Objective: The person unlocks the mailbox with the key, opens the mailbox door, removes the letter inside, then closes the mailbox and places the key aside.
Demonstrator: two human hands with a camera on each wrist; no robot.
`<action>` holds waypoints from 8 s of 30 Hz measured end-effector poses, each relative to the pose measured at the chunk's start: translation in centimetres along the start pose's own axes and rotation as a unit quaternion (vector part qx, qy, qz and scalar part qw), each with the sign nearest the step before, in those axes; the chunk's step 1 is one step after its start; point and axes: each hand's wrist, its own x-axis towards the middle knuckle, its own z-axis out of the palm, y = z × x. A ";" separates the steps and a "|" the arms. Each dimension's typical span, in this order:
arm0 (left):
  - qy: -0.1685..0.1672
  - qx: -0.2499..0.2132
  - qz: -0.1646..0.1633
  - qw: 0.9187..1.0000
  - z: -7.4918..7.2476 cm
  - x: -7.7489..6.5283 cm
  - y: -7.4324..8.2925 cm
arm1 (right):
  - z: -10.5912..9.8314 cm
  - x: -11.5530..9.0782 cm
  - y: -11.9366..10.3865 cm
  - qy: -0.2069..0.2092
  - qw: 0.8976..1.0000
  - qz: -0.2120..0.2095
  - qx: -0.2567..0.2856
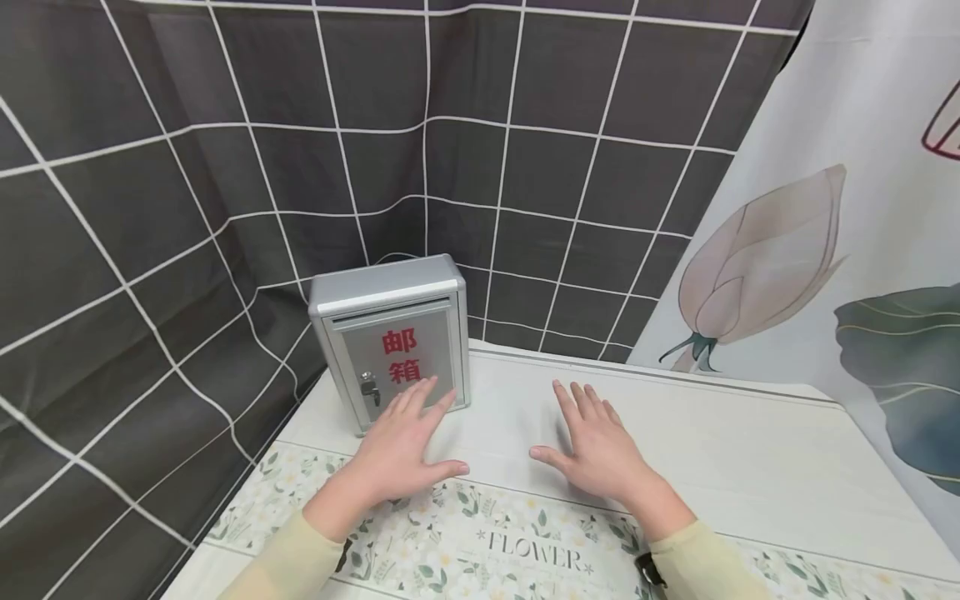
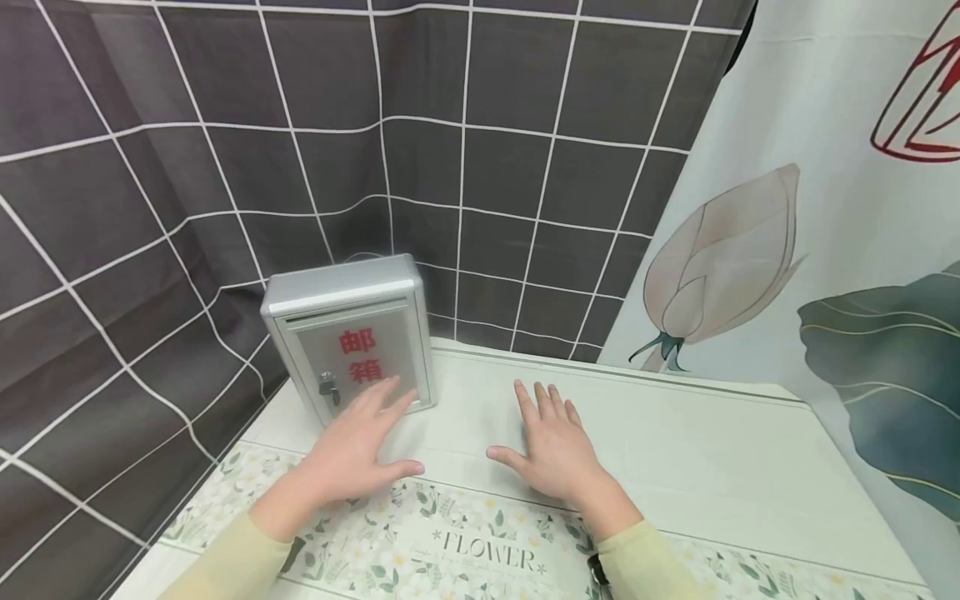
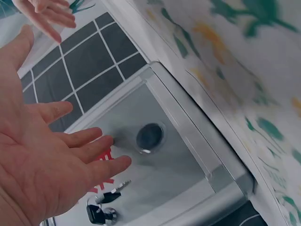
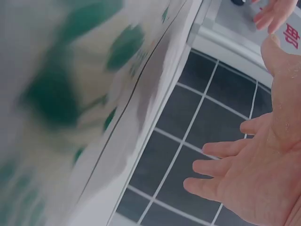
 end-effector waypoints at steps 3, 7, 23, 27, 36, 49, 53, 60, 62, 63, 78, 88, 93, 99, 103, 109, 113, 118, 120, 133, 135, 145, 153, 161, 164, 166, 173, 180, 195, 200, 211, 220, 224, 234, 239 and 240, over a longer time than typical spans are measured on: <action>0.010 0.002 0.005 1.000 0.0 -0.4 -0.4 | 0.4 0.7 -0.7 0.002 1.000 -0.014 0.006; 0.025 0.011 0.006 1.000 0.0 -1.0 -1.0 | 0.6 1.7 -1.5 -0.001 1.000 -0.024 0.019; 0.051 0.014 -0.008 0.999 -1.1 -4.1 -3.0 | 1.2 5.2 -3.9 -0.024 0.998 -0.052 0.022; 0.058 0.014 -0.011 0.998 -1.5 -4.6 -3.4 | 1.3 5.9 -4.2 -0.033 0.998 -0.053 0.027; 0.068 0.010 -0.033 0.997 -2.3 -6.1 -4.6 | 1.7 7.3 -4.6 -0.040 0.997 -0.061 0.030; 0.109 0.010 -0.092 0.990 -3.8 -6.7 -7.2 | 2.6 9.5 -5.5 -0.060 0.991 -0.066 0.095; 0.118 -0.002 -0.116 0.986 -3.9 -6.7 -7.9 | 2.9 10.1 -5.7 -0.066 0.990 -0.067 0.106; 0.102 -0.034 -0.179 0.978 -4.1 -6.6 -9.9 | 3.5 11.7 -6.6 -0.077 0.985 -0.083 0.128; 0.090 -0.045 -0.192 0.976 -4.1 -6.4 -10.4 | 3.4 12.1 -6.8 -0.082 0.984 -0.079 0.138; 0.085 -0.052 -0.195 0.976 -4.1 -6.3 -10.6 | 3.3 12.3 -6.8 -0.084 0.983 -0.076 0.142; 0.067 -0.208 -0.149 0.964 -3.1 -4.3 -11.9 | 2.5 15.1 -6.6 -0.088 0.976 -0.064 0.190; 0.073 -0.199 -0.174 0.962 -3.1 -3.6 -11.0 | 2.4 15.9 -6.7 -0.085 0.969 -0.080 0.218; 0.077 -0.208 -0.176 0.959 -2.7 -3.4 -11.0 | 2.5 16.0 -6.7 -0.087 0.968 -0.082 0.222; 0.089 -0.199 -0.176 0.960 -2.6 -3.5 -10.7 | 2.6 16.0 -6.8 -0.088 0.967 -0.080 0.225; 0.090 -0.195 -0.179 0.960 -2.6 -3.5 -10.5 | 2.7 15.9 -6.8 -0.081 0.968 -0.076 0.227; 0.096 -0.187 -0.181 0.961 -2.5 -3.5 -10.4 | 2.7 15.7 -6.8 -0.071 0.967 -0.071 0.235; 0.095 -0.186 -0.186 0.960 -2.5 -3.3 -10.3 | 2.6 15.5 -6.7 -0.070 0.968 -0.067 0.231; 0.090 -0.198 -0.183 0.959 -2.6 -3.1 -10.0 | 2.4 15.0 -6.5 -0.060 0.970 -0.068 0.224; 0.090 -0.202 -0.178 0.959 -2.7 -3.1 -9.8 | 2.2 14.8 -6.3 -0.055 0.971 -0.065 0.223; 0.078 -0.207 -0.144 0.964 -2.9 -1.4 -8.1 | 0.4 12.0 -4.8 -0.022 0.978 -0.038 0.202; 0.077 -0.212 -0.137 0.965 -2.8 -1.0 -7.7 | 0.1 11.5 -4.4 -0.018 0.979 -0.037 0.199; 0.071 -0.230 -0.100 0.966 -2.1 1.3 -5.7 | -1.4 8.7 -2.1 0.019 0.984 -0.029 0.174; 0.053 -0.246 -0.087 0.964 -1.4 3.3 -3.8 | -2.4 6.0 -0.2 0.046 0.984 -0.015 0.174; 0.036 -0.257 -0.065 0.963 -0.2 5.0 -2.0 | -3.4 3.3 1.6 0.063 0.986 -0.003 0.157; 0.029 -0.266 -0.055 0.962 0.1 5.6 -1.3 | -3.9 2.3 2.2 0.065 0.985 0.005 0.157; 0.025 -0.264 -0.051 0.963 0.3 5.9 -0.8 | -4.1 1.6 2.5 0.060 0.985 0.013 0.161; 0.005 -0.265 -0.040 0.963 1.1 6.8 0.8 | -4.6 -0.5 3.6 0.060 0.986 0.038 0.152; -0.012 -0.270 -0.028 0.962 1.9 7.9 2.3 | -5.0 -2.2 4.8 0.063 0.985 0.062 0.145; -0.021 -0.277 -0.020 0.960 3.2 9.6 3.8 | -5.4 -3.7 6.2 0.074 0.983 0.090 0.144; -0.022 -0.282 -0.020 0.959 3.4 9.8 4.0 | -5.4 -3.8 6.5 0.078 0.983 0.090 0.137; -0.026 -0.284 -0.007 0.958 3.9 10.3 4.0 | -5.4 -4.3 6.7 0.083 0.985 0.092 0.122; -0.030 -0.290 0.005 0.957 4.2 10.6 3.8 | -5.5 -4.4 7.0 0.085 0.986 0.093 0.110; -0.028 -0.292 0.004 0.956 4.2 10.5 3.7 | -5.4 -4.3 7.0 0.086 0.987 0.088 0.107; -0.025 -0.293 0.007 0.956 4.1 10.5 3.6 | -5.4 -4.3 7.0 0.072 0.987 0.096 0.105; -0.026 -0.289 0.005 0.957 4.2 10.6 3.5 | -5.9 -4.3 7.2 0.066 0.989 0.087 0.098; -0.025 -0.290 0.003 0.957 4.2 10.5 3.4 | -6.1 -4.3 7.2 0.066 0.990 0.084 0.094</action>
